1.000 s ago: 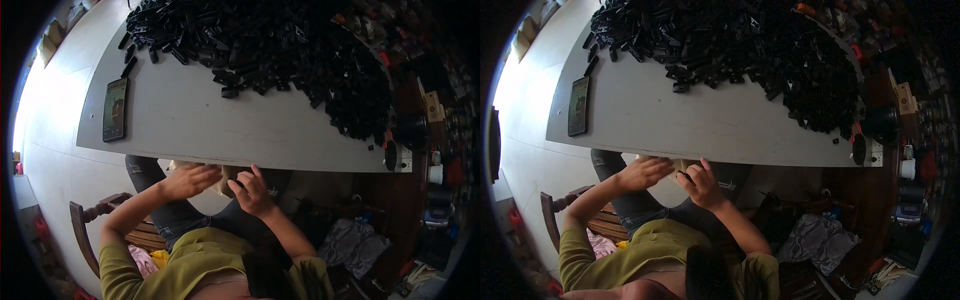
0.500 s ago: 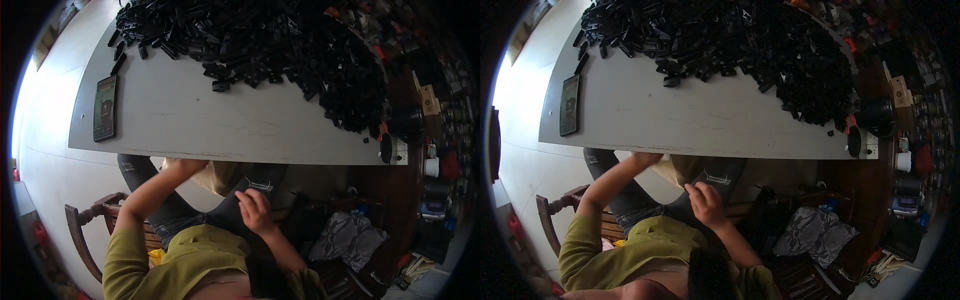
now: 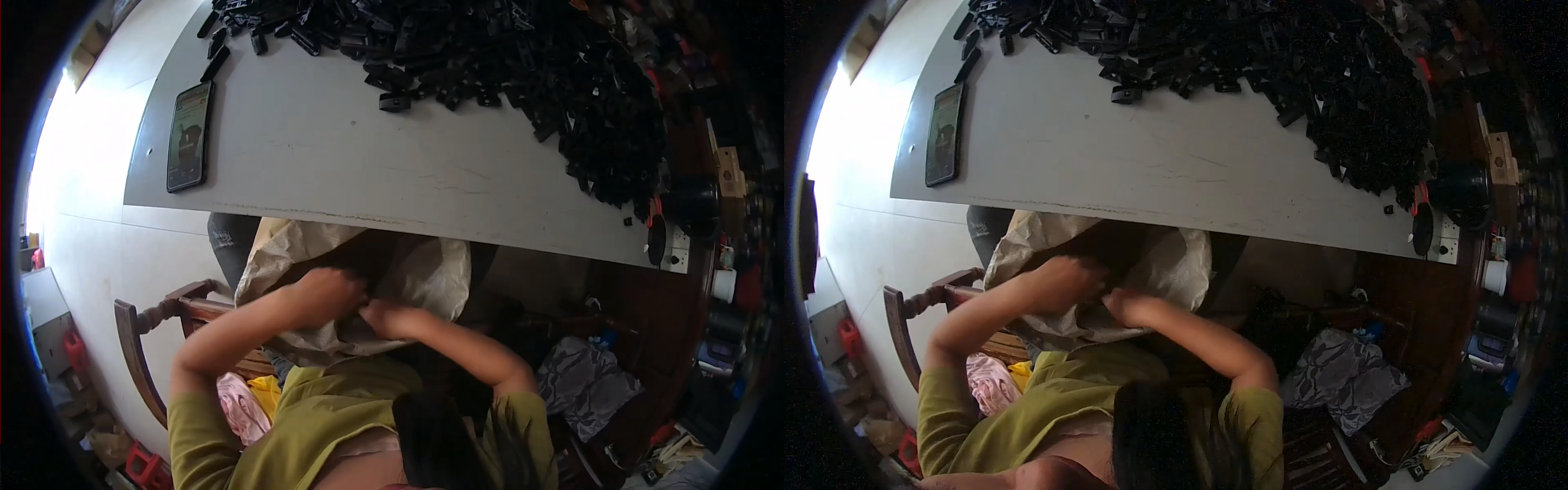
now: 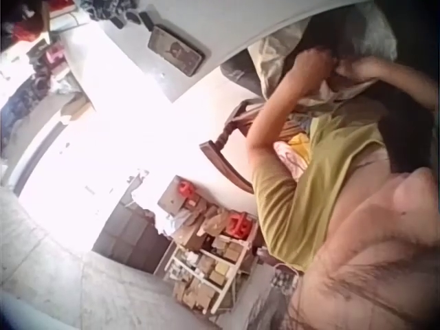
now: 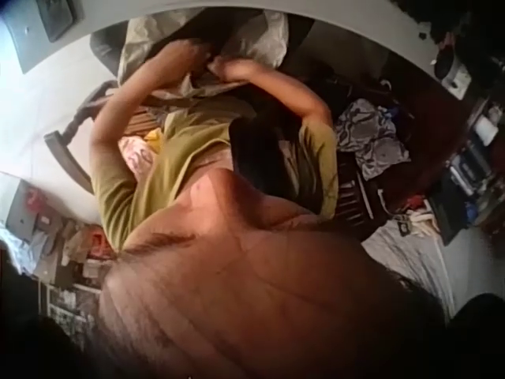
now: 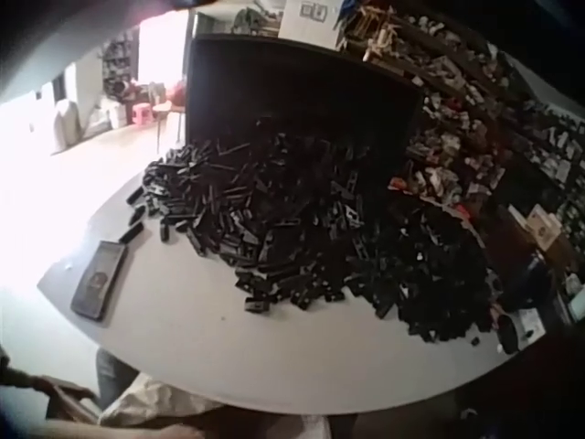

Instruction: Sorting and placing small black plastic components from a table into a bag.

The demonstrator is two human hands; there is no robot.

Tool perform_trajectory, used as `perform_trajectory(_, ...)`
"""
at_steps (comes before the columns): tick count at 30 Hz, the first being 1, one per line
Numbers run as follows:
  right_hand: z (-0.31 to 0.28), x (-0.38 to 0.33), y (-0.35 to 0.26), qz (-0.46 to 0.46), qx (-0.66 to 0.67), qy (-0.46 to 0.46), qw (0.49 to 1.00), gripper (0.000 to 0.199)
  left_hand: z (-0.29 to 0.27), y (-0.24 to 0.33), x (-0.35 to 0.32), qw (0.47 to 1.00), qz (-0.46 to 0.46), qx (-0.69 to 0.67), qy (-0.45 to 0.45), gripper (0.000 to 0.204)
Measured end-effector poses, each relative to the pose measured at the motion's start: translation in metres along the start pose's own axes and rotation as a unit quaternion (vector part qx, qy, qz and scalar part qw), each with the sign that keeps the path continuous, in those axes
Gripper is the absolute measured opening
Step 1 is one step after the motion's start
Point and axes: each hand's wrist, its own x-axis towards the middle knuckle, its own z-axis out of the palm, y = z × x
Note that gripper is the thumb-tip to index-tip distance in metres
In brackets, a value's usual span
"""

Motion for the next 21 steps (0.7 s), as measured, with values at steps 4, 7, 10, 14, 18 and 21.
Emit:
perform_trajectory(4,0.01,-0.017,-0.007,0.042,0.05,0.131,0.989,0.034,0.116,-0.109,0.024,0.963,-0.179,-0.105,-0.174,0.027)
perform_trajectory(7,0.027,0.007,0.008,0.059,0.037,0.203,0.977,0.036,0.255,-0.208,-0.023,0.794,-0.233,-0.54,-0.151,0.036)
perform_trajectory(10,0.046,0.013,0.039,0.106,-0.021,0.149,0.983,0.034,0.098,-0.077,0.016,0.855,-0.293,-0.421,-0.073,0.041)
perform_trajectory(14,0.023,0.018,0.03,0.029,-0.119,0.259,0.958,0.015,0.015,-0.025,-0.005,0.903,-0.341,-0.252,0.073,0.053)
perform_trajectory(18,-0.036,-0.034,-0.028,0.022,-0.208,0.2,0.957,0.01,0.031,-0.047,-0.043,0.857,-0.069,-0.401,0.318,0.067)
perform_trajectory(21,-0.021,-0.026,-0.033,0.066,-0.232,0.212,0.947,0.01,0.039,-0.043,-0.042,0.908,-0.215,-0.272,0.235,0.071)
